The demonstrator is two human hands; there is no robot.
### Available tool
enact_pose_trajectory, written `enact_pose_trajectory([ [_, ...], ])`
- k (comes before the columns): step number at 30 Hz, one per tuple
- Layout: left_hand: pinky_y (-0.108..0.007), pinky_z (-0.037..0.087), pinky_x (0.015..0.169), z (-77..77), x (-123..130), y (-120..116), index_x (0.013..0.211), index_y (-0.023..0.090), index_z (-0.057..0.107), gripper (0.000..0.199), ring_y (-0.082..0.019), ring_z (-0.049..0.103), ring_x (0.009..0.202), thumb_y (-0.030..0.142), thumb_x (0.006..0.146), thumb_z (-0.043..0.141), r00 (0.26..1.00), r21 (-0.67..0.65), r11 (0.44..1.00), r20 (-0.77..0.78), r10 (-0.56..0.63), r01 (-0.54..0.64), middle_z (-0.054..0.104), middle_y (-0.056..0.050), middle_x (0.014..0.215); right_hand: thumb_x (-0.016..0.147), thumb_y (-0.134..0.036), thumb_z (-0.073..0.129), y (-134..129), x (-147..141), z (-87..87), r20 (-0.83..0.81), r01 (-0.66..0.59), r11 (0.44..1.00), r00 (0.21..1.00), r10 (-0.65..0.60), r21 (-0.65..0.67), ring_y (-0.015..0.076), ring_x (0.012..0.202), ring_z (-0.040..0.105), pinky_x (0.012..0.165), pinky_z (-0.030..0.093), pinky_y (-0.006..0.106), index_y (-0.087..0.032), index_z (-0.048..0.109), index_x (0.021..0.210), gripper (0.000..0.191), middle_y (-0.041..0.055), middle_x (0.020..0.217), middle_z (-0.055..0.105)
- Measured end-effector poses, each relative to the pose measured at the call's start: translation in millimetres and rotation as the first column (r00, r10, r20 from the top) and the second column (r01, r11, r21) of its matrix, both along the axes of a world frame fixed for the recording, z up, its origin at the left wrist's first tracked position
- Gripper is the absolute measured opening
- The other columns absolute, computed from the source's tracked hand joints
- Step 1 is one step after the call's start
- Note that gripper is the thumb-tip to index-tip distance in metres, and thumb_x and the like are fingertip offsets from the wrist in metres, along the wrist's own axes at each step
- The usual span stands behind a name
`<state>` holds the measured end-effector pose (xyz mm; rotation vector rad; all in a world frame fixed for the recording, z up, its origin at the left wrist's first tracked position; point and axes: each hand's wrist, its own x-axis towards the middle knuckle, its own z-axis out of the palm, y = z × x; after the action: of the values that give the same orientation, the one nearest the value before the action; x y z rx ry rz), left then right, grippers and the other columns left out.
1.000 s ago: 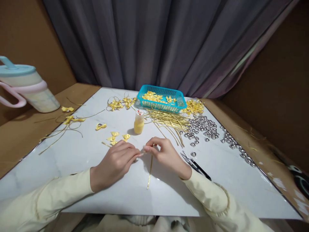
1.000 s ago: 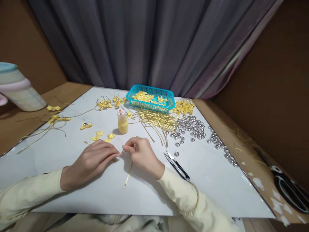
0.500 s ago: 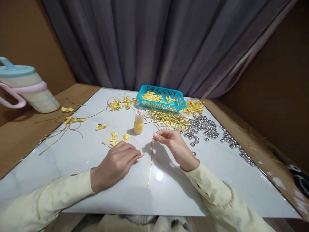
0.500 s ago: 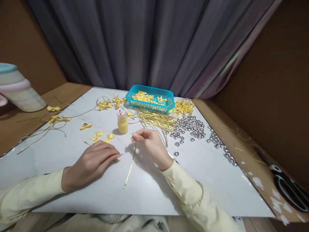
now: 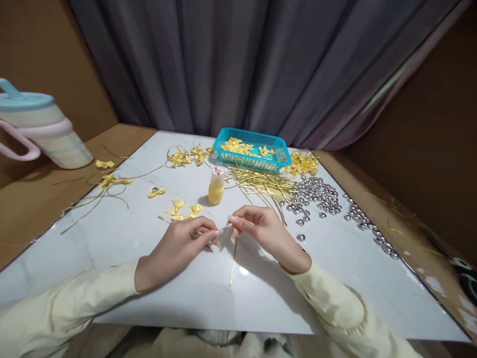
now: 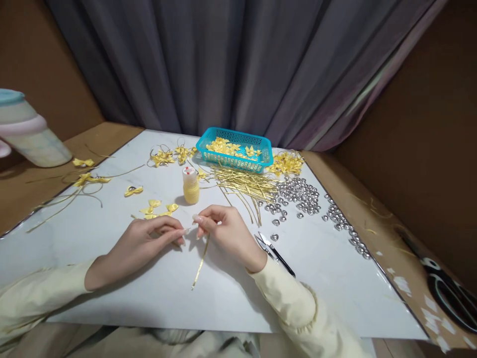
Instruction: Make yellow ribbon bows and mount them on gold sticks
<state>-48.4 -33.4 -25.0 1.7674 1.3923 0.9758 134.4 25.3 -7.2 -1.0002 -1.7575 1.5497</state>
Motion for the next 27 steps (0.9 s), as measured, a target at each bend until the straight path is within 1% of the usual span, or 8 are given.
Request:
enact_pose_trajectory([
  [3,-0.023,0.052,0.056,8.0,2.1,2.1,0.075,0.017,0.062,0.017,-0.015,0.067,0.061,0.030,0.085,0.057,0.992,-0.142,0.990,0.123,0.015,0.002,0.071,0.000,0.064,0.081,-0.037,0.062,-4.0,-1.2,0.9,0.004,-0.017,0.999,1.000,0.017,0.037,0.0114,0.056,0.053,0.059,0.042,0.026,-0.015,0.062,0.073,0.023,0.0005,0.058,0.062],
  [6,-0.023,0.051,0.055,13.3,2.4,4.1,0.073,0.017,0.062,0.018,-0.016,0.067,0.061,0.032,0.083,0.059,0.989,-0.202,0.979,0.144,0.032,-0.003,0.071,-0.001,0.064,0.082,-0.033,0.061,-6.7,-1.5,1.4,-0.018,-0.007,1.000,1.000,0.008,0.022,0.0115,0.055,0.054,0.059,0.042,0.026,-0.015,0.060,0.085,0.018,-0.0009,0.057,0.061],
  [8,-0.023,0.051,0.056,14.7,2.2,4.4,0.072,0.017,0.063,0.017,-0.016,0.068,0.063,0.030,0.082,0.060,0.989,-0.217,0.976,0.139,0.039,-0.008,0.072,-0.001,0.065,0.082,-0.032,0.062,-7.4,-1.3,2.2,-0.051,-0.004,0.999,0.999,0.003,-0.035,0.0115,0.054,0.053,0.058,0.042,0.025,-0.017,0.055,0.093,0.019,-0.0027,0.055,0.060],
  [11,-0.022,0.052,0.055,15.7,2.9,3.7,0.070,0.017,0.064,0.011,-0.017,0.069,0.063,0.025,0.078,0.063,0.983,-0.230,0.973,0.174,0.056,-0.014,0.072,-0.001,0.065,0.080,-0.028,0.064,-6.3,-1.0,3.3,-0.125,-0.021,0.987,0.992,0.001,-0.158,0.0110,0.050,0.052,0.055,0.040,0.024,-0.020,0.048,0.094,0.023,-0.0054,0.052,0.057],
  [15,-0.021,0.053,0.053,17.7,4.7,2.6,0.068,0.017,0.064,0.009,-0.017,0.069,0.061,0.022,0.073,0.069,0.972,-0.285,0.958,0.218,0.088,-0.023,0.072,0.000,0.063,0.075,-0.019,0.067,-2.4,-1.7,2.2,-0.236,-0.102,0.931,0.972,0.017,-0.351,0.0089,0.042,0.047,0.050,0.035,0.021,-0.021,0.042,0.089,0.028,-0.0073,0.048,0.056],
  [18,-0.020,0.053,0.054,18.4,4.7,2.0,0.069,0.017,0.064,0.008,-0.017,0.070,0.064,0.022,0.072,0.069,0.969,-0.317,0.948,0.224,0.107,-0.031,0.073,0.000,0.064,0.074,-0.014,0.064,-0.9,-2.9,1.0,-0.277,-0.147,0.887,0.961,0.023,-0.438,0.0074,0.039,0.044,0.048,0.032,0.020,-0.020,0.040,0.086,0.028,-0.0073,0.046,0.055],
  [20,-0.020,0.053,0.054,18.4,4.4,1.9,0.070,0.017,0.063,0.008,-0.018,0.070,0.065,0.022,0.073,0.069,0.969,-0.321,0.947,0.224,0.103,-0.026,0.073,0.000,0.064,0.074,-0.012,0.063,-0.9,-3.6,0.8,-0.285,-0.146,0.880,0.959,0.013,-0.452,0.0073,0.039,0.043,0.048,0.031,0.020,-0.020,0.039,0.086,0.028,-0.0074,0.045,0.055],
  [27,-0.023,0.054,0.054,19.6,5.0,2.3,0.070,0.018,0.062,0.009,-0.019,0.070,0.063,0.024,0.074,0.067,0.971,-0.287,0.958,0.222,0.087,-0.020,0.072,0.000,0.063,0.072,-0.015,0.065,-2.0,-2.7,1.8,-0.276,-0.126,0.898,0.961,0.006,-0.421,0.0081,0.039,0.043,0.047,0.031,0.020,-0.021,0.040,0.085,0.029,-0.0082,0.045,0.054],
])
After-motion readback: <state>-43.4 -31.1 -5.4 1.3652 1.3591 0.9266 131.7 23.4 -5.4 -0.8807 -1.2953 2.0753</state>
